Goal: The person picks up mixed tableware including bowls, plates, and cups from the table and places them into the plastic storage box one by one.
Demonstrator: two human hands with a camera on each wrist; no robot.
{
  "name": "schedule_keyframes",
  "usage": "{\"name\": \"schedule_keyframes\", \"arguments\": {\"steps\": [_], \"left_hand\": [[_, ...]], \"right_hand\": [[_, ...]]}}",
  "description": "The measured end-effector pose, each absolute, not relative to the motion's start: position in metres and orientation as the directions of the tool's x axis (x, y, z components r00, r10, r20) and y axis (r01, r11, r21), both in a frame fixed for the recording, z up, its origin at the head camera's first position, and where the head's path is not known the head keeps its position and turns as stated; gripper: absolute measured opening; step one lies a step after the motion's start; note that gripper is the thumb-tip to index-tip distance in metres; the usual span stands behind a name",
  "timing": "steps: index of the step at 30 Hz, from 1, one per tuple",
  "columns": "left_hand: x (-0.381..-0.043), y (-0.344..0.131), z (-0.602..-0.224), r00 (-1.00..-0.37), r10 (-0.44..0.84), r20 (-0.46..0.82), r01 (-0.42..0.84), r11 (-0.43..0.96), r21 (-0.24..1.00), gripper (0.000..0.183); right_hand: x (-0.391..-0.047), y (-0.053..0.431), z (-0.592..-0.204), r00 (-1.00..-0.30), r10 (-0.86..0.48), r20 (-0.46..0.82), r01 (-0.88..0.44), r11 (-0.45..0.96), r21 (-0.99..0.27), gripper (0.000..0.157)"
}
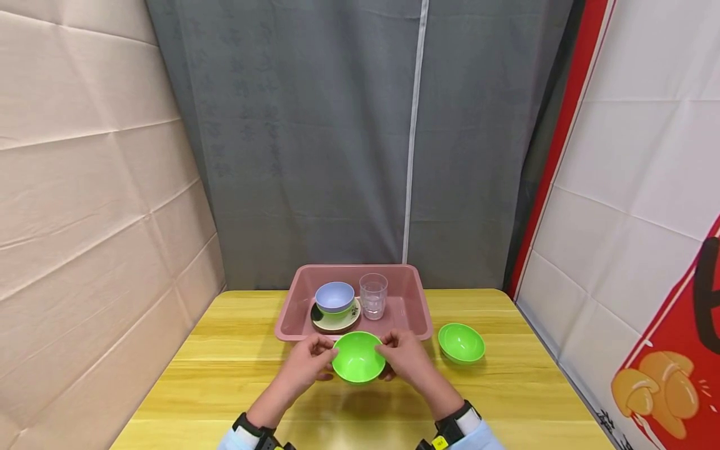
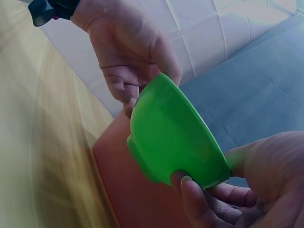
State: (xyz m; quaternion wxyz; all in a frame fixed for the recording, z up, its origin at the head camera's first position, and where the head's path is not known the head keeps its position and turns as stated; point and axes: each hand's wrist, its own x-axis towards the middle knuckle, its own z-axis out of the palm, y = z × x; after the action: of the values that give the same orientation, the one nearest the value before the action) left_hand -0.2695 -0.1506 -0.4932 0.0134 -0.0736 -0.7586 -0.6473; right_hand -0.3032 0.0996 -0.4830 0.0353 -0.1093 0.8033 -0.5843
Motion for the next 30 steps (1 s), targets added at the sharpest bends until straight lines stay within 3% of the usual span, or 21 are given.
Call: {"name": "schedule_keyframes", "arguments": {"steps": [21, 30], "left_hand": [[-0.269, -0.149, -0.492, -0.992, 0.058, 0.115, 0.124, 0.176, 0.977, 0.02], [-0.271, -0.164, -0.481, -0.991, 0.059, 0.118, 0.127, 0.194, 0.973, 0.021]], "right_hand": [[-0.294, 0.097, -0.487, -0.963, -0.255, 0.081, -0.153, 0.274, -0.95, 0.02], [-0.285, 0.103, -0.485, -0.969, -0.238, 0.072, -0.141, 0.286, -0.948, 0.039]]}}
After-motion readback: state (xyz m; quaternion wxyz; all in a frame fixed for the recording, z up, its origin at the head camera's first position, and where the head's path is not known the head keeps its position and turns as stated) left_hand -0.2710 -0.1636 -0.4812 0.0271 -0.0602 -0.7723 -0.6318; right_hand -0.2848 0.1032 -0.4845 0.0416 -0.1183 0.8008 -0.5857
